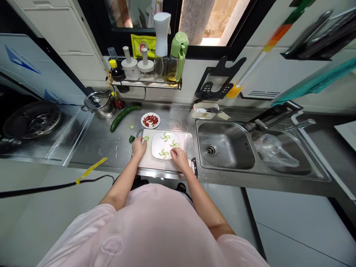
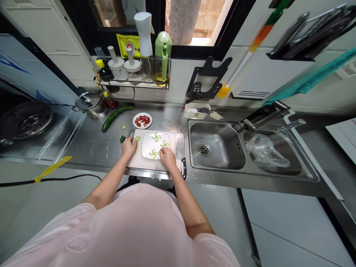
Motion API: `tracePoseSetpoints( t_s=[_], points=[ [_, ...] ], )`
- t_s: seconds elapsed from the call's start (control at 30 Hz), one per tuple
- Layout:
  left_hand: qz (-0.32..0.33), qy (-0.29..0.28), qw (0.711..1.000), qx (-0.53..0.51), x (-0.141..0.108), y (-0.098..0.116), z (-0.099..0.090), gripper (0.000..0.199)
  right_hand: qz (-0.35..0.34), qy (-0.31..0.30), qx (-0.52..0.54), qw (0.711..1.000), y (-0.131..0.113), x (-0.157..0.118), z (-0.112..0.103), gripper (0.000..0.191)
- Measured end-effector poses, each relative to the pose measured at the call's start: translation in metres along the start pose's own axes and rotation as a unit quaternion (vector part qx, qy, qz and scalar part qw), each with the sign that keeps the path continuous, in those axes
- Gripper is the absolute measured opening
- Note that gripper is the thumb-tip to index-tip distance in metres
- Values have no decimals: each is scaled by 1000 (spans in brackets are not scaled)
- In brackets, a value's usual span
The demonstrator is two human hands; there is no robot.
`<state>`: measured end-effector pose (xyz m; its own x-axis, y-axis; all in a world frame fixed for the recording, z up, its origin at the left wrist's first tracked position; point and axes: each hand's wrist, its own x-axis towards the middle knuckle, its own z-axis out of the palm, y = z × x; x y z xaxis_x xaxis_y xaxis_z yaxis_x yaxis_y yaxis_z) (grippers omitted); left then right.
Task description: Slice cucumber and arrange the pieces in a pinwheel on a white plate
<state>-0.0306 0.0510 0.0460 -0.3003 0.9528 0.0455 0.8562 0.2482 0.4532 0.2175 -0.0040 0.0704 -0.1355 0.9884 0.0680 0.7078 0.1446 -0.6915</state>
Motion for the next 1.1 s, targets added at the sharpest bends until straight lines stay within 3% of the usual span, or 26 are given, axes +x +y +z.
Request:
tracePoseSetpoints(
  t_s=[0.43,0.73,0.83,0.97,1.1],
  points=[
    [4,0,1000,17,14,3,12,29,-5,15,13,1000,8,1,-1,15],
    [-47,30,987,-152,17,1,18,18,-8,20,20,1000,7,3,0,16],
    [-91,25,958,-271,18,3,17,20,-12,20,20,1000,6,5,1,17],
    [-136,-15,882,-451,14,15,6,24,-12,18,28,999,2,8,0,18],
    [-141,-56,842,-518,5,32,-16,30,-22,23,46,998,-7,16,-6,17]
  ],
)
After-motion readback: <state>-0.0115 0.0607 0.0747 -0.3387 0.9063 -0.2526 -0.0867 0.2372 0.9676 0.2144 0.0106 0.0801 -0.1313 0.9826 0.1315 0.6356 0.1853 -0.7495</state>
